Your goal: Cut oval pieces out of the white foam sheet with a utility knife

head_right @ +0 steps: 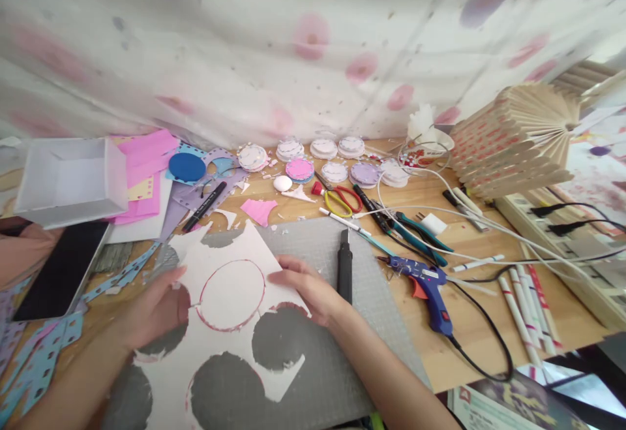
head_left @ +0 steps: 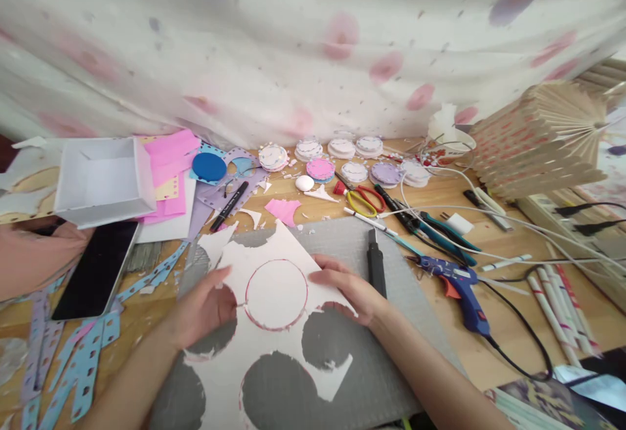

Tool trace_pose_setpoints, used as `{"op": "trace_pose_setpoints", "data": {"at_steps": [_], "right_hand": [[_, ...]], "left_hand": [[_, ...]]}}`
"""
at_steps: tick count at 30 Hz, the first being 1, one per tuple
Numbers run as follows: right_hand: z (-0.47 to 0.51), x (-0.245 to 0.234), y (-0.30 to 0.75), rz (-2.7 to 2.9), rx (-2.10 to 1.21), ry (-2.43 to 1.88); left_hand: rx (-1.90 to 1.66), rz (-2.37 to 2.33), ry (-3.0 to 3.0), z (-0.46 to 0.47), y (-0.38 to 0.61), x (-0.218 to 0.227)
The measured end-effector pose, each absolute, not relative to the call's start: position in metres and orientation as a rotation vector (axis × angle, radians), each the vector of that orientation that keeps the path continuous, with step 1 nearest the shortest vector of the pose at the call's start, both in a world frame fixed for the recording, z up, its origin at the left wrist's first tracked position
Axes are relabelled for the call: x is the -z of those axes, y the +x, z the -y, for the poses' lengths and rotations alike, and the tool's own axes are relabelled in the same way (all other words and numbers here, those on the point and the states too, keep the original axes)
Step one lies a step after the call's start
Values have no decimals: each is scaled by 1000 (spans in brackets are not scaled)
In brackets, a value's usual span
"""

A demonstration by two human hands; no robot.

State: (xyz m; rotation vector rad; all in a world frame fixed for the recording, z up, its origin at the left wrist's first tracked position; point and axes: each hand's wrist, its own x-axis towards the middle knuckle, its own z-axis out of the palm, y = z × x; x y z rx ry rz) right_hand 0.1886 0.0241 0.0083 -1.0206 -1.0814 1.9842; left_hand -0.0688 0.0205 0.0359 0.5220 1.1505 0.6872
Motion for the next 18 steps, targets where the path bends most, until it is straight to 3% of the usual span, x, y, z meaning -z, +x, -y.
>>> {"op": "trace_pose_setpoints", "data": {"at_steps": [7, 18], "right_hand": [[-23, -10, 196, 712, -2269, -923], [-21, -11, 199, 778, -2260, -988]], "left_hand": [[-583, -1071, 549, 10, -54, -16], [-363, -1311, 847, 4, -42, -19]]}}
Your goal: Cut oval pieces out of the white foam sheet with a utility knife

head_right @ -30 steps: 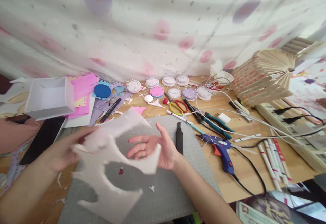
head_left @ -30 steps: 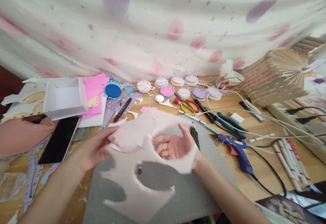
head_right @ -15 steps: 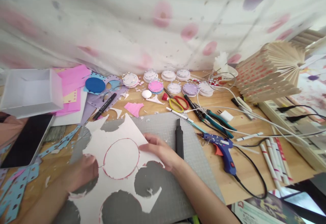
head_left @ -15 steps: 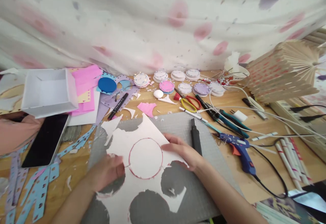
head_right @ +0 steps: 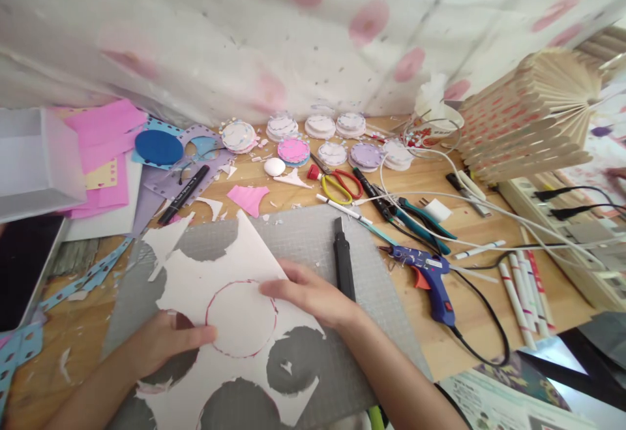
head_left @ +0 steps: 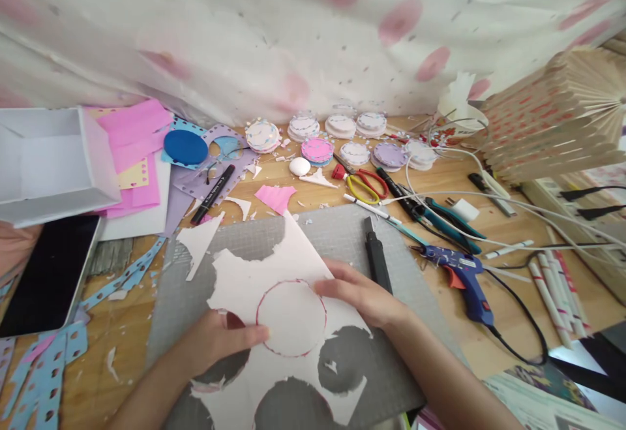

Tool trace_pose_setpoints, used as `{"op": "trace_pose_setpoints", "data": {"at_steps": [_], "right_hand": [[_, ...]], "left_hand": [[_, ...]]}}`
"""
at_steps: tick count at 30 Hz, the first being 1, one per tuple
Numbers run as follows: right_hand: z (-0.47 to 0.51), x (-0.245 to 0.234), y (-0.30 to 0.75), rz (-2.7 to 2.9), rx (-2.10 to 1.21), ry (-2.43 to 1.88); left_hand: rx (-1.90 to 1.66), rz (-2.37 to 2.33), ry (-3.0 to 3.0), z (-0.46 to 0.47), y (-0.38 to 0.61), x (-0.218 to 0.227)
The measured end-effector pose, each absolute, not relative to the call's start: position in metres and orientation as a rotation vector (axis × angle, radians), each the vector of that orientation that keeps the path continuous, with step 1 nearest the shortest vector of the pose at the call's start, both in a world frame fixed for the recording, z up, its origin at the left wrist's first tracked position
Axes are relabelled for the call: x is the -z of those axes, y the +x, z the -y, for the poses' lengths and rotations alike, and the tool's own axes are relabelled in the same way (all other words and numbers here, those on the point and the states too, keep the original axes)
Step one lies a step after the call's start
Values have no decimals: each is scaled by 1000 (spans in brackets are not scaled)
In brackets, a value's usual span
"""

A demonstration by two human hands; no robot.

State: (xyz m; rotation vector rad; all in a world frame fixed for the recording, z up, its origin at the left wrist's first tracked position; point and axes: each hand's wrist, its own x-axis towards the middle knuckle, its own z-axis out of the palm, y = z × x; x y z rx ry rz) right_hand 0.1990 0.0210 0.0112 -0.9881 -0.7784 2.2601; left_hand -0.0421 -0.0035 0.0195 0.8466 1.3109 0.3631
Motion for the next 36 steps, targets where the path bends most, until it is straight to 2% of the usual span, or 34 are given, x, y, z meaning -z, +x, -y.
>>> {"op": "trace_pose_setpoints", "data": {"at_steps": [8, 14, 17, 20, 24, 26, 31, 36], "right_hand": [[-16, -7, 196, 896, -2134, -1065], [-15, -10, 194, 986, -2159, -974], [-16, -13, 193, 1011, -2119, -1030], [-17, -14, 193, 1160, -1808, -1062], [-15, -12, 193, 1377, -1009, -1120], [-13, -12, 192, 1548, -864, -1117], [-7, -13, 185, 1979, -1061, -1093], [-7, -9, 183, 1900, -1236, -1191]], "left_hand": [[-310, -1294, 1099, 8, -32, -35], [-318, -937, 1246, 6, -34, -37], [-277, -1094, 1288, 7, -35, -35], [-187, -1303, 1222, 6, -38, -32], [-213, -1436, 1111, 0, -44, -32], [-282, -1397, 1084, -3, -45, -33], [-417, -1219, 915, -5, -41, -35], [-325, -1109, 856, -4, -37, -34]]}}
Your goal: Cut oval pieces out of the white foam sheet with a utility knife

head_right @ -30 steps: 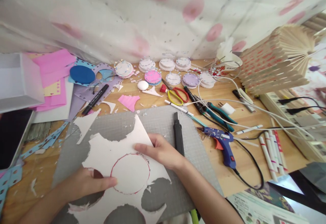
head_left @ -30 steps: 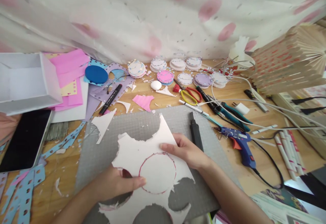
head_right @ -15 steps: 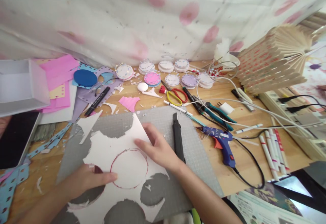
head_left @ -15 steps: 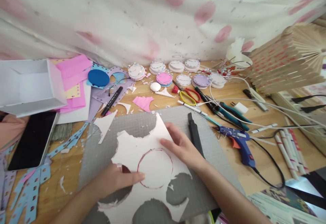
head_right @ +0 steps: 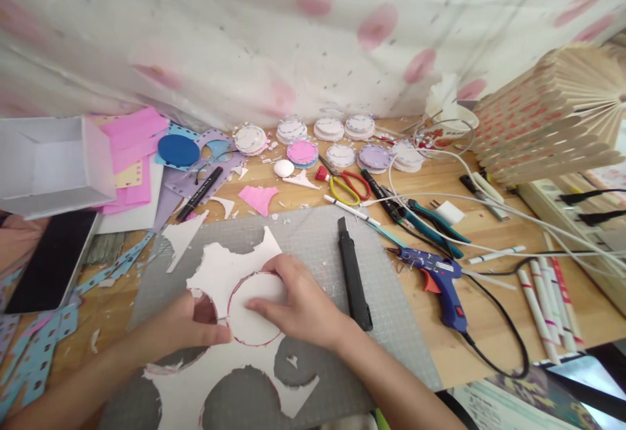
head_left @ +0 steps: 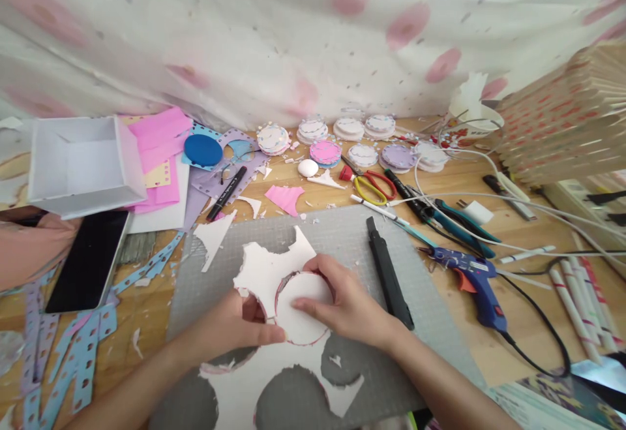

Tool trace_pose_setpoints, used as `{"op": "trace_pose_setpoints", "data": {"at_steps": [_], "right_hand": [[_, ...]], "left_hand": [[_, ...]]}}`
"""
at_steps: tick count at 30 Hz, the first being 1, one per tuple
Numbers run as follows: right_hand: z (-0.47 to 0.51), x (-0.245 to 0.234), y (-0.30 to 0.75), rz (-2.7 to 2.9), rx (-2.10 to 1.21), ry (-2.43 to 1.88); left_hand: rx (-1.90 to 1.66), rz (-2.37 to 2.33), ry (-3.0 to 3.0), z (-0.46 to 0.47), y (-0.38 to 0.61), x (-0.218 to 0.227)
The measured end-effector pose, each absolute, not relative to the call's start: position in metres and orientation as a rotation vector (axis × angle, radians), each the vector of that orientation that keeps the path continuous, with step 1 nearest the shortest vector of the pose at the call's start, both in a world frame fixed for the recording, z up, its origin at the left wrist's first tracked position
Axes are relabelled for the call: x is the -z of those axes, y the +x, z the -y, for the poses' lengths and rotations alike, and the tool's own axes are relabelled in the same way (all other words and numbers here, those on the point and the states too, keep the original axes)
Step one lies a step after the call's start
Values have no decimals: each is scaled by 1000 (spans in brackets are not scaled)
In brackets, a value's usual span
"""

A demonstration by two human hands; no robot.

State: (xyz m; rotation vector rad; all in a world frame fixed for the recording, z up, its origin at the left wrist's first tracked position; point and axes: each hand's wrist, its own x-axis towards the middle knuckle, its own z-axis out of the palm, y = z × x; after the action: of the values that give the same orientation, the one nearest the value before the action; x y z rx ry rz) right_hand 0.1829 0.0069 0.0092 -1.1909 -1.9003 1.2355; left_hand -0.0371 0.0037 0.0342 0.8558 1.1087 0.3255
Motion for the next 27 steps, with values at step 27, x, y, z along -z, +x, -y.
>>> {"op": "trace_pose_setpoints", "data": {"at_steps": [27], "right_hand": [[-11, -11, 183, 1576, -1643, -1080]], "left_hand": [[-233, -1133, 876, -6, -41, -31]]}}
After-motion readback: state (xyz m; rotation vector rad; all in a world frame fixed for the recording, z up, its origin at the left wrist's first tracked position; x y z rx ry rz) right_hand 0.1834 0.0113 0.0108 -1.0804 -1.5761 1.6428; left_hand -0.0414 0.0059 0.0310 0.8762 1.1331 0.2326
